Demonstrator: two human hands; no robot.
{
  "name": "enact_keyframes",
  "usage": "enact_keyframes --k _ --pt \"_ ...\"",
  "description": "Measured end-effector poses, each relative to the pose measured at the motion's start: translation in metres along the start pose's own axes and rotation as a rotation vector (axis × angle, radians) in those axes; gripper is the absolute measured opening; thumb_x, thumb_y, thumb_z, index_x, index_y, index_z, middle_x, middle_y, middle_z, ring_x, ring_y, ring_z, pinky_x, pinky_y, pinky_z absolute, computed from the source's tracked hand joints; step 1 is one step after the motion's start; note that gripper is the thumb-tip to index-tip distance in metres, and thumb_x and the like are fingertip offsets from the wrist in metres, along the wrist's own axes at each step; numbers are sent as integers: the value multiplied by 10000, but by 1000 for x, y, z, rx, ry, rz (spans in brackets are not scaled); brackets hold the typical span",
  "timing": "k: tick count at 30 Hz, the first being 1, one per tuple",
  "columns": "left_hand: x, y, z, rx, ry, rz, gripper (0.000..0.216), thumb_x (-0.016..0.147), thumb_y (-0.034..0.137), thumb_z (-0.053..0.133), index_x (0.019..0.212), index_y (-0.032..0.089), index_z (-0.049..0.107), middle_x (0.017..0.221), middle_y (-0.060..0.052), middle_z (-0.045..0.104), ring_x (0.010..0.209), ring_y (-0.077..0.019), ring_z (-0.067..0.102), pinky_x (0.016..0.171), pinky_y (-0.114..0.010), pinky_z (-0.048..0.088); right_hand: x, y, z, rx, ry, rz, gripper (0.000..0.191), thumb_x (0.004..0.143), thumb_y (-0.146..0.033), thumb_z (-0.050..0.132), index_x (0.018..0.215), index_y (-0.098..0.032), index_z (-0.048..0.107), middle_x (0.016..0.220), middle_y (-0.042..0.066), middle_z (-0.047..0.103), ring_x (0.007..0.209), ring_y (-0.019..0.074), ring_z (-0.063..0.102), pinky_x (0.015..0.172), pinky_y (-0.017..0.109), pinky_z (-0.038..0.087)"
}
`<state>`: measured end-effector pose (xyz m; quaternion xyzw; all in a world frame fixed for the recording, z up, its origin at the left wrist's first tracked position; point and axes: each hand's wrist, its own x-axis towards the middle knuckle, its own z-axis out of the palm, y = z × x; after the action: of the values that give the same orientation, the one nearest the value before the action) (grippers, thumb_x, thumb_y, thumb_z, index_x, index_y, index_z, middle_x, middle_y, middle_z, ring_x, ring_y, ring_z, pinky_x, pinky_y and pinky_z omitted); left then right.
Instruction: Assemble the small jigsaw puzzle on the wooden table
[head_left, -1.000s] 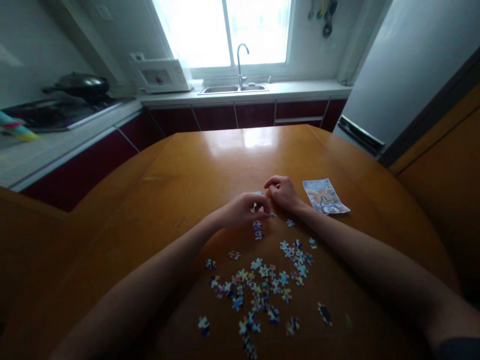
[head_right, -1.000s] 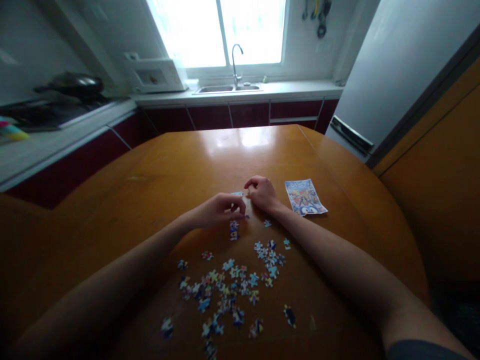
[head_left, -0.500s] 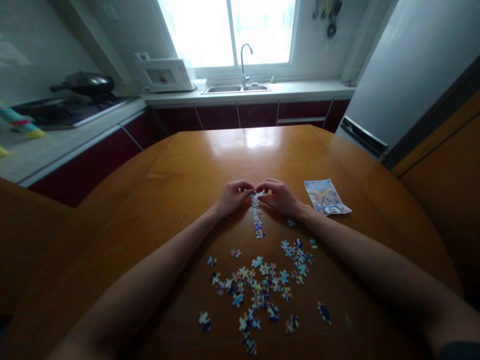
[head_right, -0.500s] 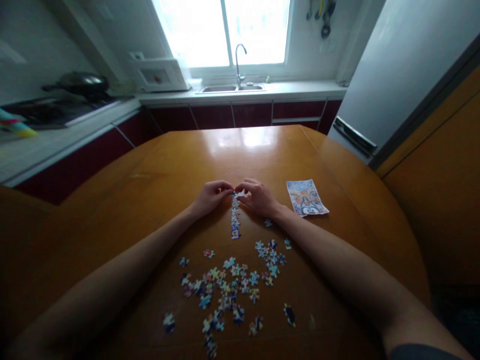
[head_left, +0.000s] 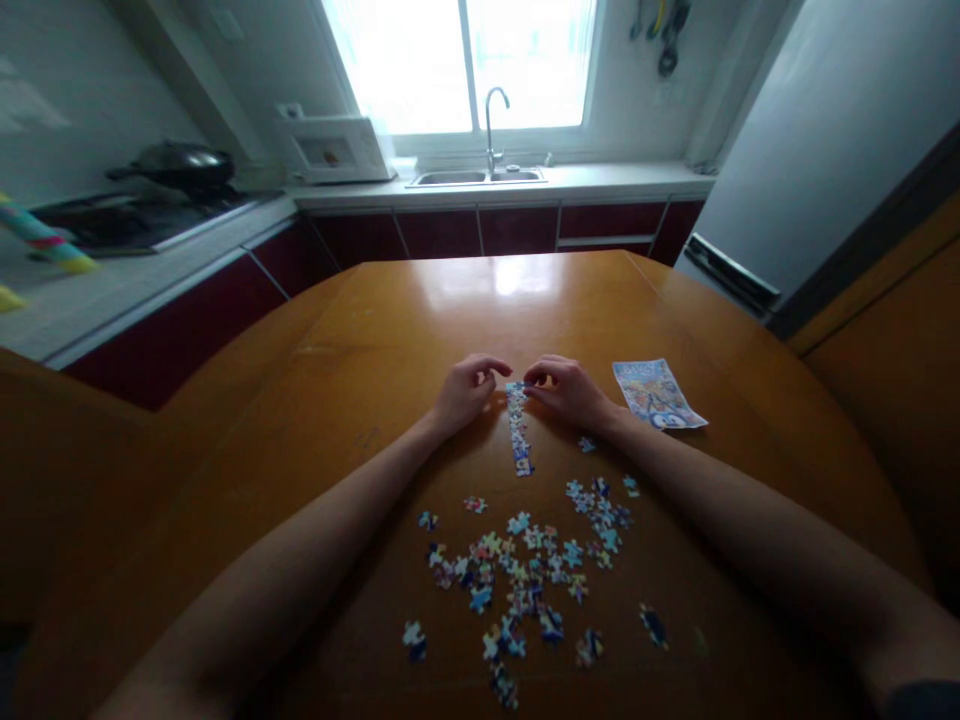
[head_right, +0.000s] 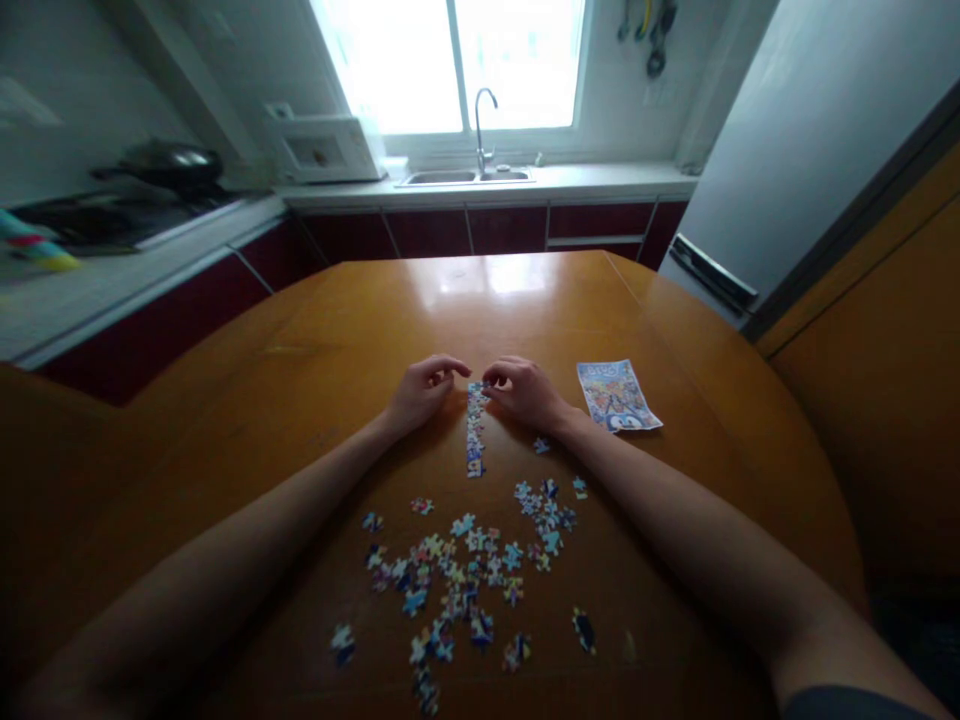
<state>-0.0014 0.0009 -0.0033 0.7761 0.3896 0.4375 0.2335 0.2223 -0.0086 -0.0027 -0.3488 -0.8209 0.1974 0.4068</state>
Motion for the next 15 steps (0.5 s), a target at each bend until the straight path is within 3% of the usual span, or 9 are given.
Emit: enact_keyframes --k 6,15 --pt "-2 2 -1 115 -38 159 334 772 -3 521 715 220 762 835 -17 722 845 -185 614 821 -339 468 -2 5 -6 -59 -93 -34 95 776 -143 796 821 -189 725 824 28 626 862 194 549 807 326 430" --pt "-3 0 0 167 -99 175 333 801 -12 575 693 231 775 836 -13 722 846 -180 605 820 -333 462 1 6 -7 -26 -190 16 103 772 -172 820 832 -174 736 807 24 617 836 183 535 770 307 410"
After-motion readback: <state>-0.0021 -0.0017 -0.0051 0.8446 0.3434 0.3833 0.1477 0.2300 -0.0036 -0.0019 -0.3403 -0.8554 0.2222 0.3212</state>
